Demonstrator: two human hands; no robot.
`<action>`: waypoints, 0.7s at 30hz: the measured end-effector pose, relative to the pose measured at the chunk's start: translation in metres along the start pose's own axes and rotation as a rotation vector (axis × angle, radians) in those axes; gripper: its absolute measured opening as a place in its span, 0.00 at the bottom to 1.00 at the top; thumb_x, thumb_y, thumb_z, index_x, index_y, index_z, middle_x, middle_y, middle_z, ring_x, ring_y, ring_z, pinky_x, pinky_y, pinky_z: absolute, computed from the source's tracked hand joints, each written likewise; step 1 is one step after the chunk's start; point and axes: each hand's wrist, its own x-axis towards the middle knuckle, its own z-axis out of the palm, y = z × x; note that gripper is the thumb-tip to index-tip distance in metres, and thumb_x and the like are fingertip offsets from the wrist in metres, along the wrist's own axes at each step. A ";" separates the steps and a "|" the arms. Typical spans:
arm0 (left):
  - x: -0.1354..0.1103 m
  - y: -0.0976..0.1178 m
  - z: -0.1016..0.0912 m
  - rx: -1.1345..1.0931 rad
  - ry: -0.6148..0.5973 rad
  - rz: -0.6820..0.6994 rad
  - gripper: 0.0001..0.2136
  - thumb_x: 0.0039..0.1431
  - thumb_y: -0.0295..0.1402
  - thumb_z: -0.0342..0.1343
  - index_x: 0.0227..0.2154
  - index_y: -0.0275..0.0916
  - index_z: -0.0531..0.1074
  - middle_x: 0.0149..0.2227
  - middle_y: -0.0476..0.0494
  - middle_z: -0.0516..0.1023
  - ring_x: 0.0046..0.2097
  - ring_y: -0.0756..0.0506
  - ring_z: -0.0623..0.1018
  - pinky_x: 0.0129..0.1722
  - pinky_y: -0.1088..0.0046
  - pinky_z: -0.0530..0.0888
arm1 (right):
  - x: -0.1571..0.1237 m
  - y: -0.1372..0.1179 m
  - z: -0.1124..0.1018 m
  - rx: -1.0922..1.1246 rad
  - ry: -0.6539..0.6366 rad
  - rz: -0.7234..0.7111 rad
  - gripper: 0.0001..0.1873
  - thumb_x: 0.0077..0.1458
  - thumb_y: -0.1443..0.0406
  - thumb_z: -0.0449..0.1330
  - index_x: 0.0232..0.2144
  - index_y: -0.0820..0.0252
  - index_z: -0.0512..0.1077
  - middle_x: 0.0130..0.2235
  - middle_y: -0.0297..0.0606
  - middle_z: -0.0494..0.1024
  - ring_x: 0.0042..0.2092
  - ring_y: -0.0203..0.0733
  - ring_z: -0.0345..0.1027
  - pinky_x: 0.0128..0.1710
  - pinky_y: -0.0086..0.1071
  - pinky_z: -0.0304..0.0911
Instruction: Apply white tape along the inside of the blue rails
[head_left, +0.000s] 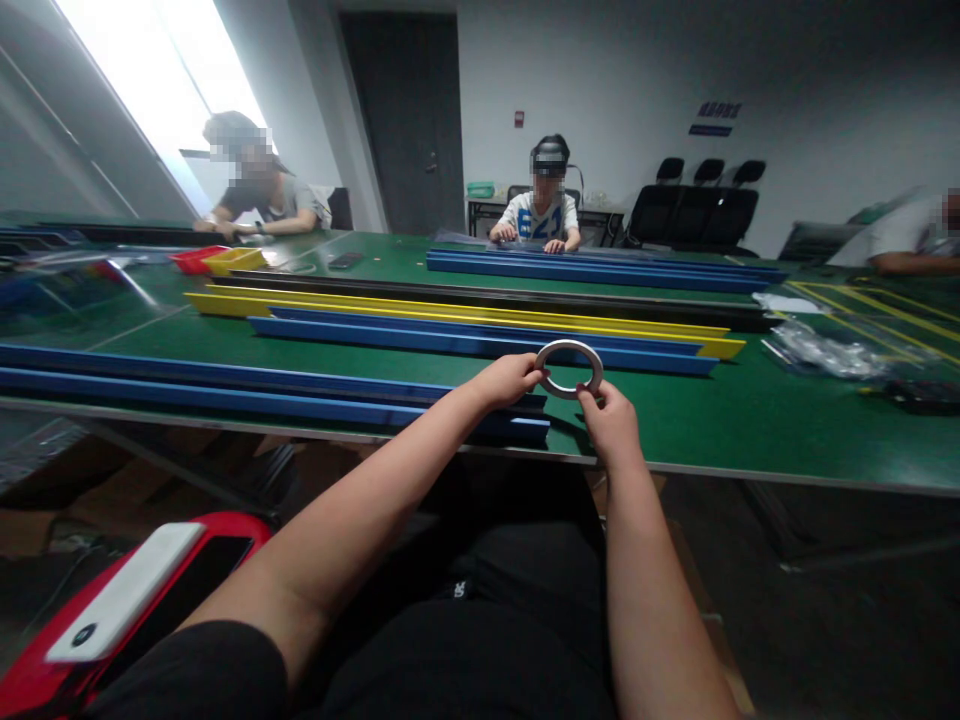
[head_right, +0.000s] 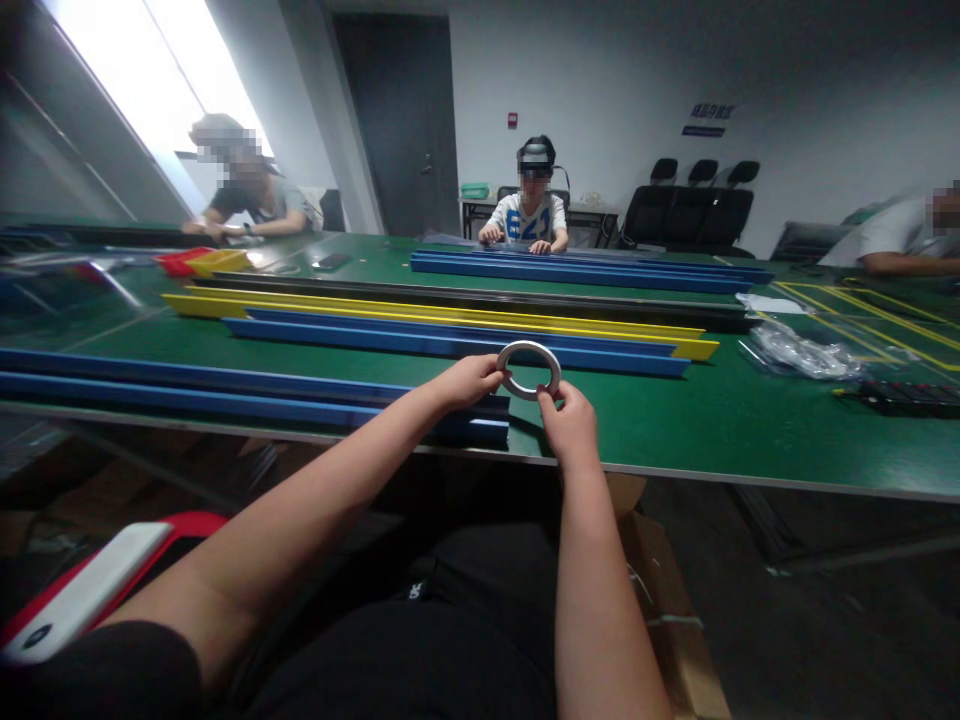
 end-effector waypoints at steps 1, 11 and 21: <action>0.000 0.000 0.001 0.007 0.005 0.003 0.14 0.64 0.39 0.48 0.40 0.37 0.75 0.35 0.45 0.79 0.36 0.46 0.76 0.38 0.72 0.70 | 0.000 -0.001 -0.001 -0.003 0.021 -0.019 0.25 0.57 0.46 0.53 0.36 0.60 0.76 0.31 0.38 0.77 0.32 0.40 0.65 0.33 0.31 0.56; 0.000 -0.003 0.001 0.063 0.094 -0.001 0.15 0.62 0.45 0.51 0.30 0.39 0.72 0.27 0.50 0.73 0.29 0.49 0.69 0.28 0.74 0.61 | -0.001 0.007 0.003 -0.115 -0.042 -0.006 0.23 0.59 0.49 0.51 0.28 0.60 0.74 0.26 0.36 0.74 0.29 0.39 0.63 0.30 0.30 0.51; -0.001 0.001 -0.001 0.274 0.106 -0.120 0.15 0.63 0.46 0.49 0.32 0.41 0.73 0.30 0.45 0.78 0.32 0.45 0.75 0.30 0.72 0.64 | 0.001 0.002 0.009 -0.504 -0.132 -0.012 0.28 0.65 0.48 0.43 0.34 0.58 0.75 0.34 0.47 0.78 0.32 0.44 0.68 0.28 0.33 0.46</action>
